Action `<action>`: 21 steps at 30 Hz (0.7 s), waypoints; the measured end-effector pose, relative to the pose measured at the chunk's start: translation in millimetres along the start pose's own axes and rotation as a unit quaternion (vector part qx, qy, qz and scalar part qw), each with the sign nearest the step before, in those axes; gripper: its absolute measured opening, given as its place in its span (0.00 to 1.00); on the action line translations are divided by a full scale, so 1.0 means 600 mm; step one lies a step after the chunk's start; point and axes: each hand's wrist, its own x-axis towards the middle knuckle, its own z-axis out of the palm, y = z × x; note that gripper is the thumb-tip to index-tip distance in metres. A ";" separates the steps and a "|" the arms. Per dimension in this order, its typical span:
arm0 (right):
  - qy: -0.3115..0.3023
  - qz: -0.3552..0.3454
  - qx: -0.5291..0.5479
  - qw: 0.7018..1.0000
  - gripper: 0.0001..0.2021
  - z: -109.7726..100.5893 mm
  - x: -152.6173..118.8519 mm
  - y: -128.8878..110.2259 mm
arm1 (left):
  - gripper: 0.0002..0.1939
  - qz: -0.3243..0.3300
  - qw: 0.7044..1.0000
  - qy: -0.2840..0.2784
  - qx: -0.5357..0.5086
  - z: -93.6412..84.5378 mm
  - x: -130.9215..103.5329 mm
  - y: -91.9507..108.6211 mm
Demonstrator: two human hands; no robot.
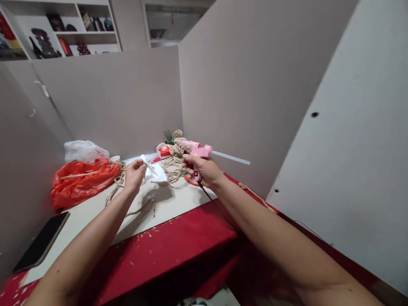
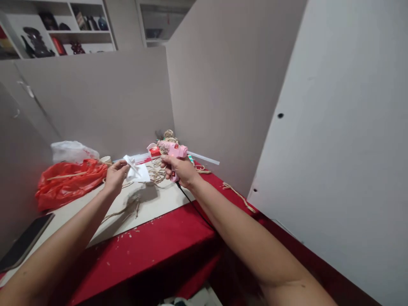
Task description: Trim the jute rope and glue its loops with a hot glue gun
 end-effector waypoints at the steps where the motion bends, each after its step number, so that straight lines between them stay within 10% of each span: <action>1: -0.013 0.009 -0.010 1.000 0.12 0.014 0.009 0.009 | 0.09 0.008 1.000 0.014 0.006 -0.013 0.003 -0.005; 10: -0.048 0.132 -0.143 0.980 0.13 0.058 0.052 0.162 | 0.08 0.133 0.988 0.024 0.072 -0.051 -0.018 -0.052; 21: -0.027 0.152 -0.192 0.969 0.14 0.036 0.057 0.187 | 0.15 0.140 0.985 -0.082 0.066 -0.012 -0.045 -0.064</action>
